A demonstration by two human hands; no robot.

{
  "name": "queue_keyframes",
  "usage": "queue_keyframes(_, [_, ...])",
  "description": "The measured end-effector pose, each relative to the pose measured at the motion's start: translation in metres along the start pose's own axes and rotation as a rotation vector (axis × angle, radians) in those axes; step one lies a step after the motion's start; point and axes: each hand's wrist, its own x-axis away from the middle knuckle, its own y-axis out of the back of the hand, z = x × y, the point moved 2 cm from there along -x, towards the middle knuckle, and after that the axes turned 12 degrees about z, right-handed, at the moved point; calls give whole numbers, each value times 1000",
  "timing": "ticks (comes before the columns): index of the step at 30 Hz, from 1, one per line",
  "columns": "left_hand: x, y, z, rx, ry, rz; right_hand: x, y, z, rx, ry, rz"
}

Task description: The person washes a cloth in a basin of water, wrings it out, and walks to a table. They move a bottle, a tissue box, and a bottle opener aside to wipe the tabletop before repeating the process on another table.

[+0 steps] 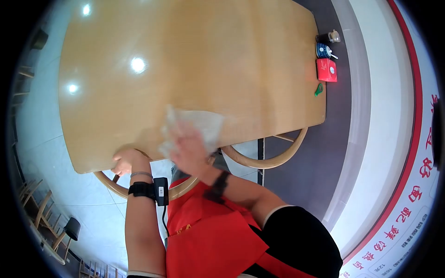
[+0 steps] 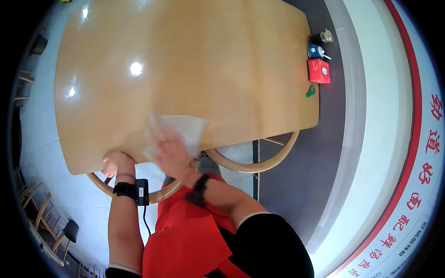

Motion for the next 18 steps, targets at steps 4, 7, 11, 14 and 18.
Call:
queue_keyframes(4, [1, 5, -3, 228, 10, 116, -30, 1, 30, -1, 338, -84])
queue_keyframes(7, [-103, 10, 38, 471, 173, 1073, -37, 26, -22, -123, 329, -95])
queue_keyframes(11, [-187, 64, -32, 286, -184, 641, -5, 64, -179, -89, -361, -488])
queue_keyframes(14, [-180, 82, -91, 79, -697, 106, 20, 103, -273, 337, -834, -459])
queue_keyframes(18, [-277, 31, -80, -69, -549, 548, -32, 162, -317, 162, -1277, -330])
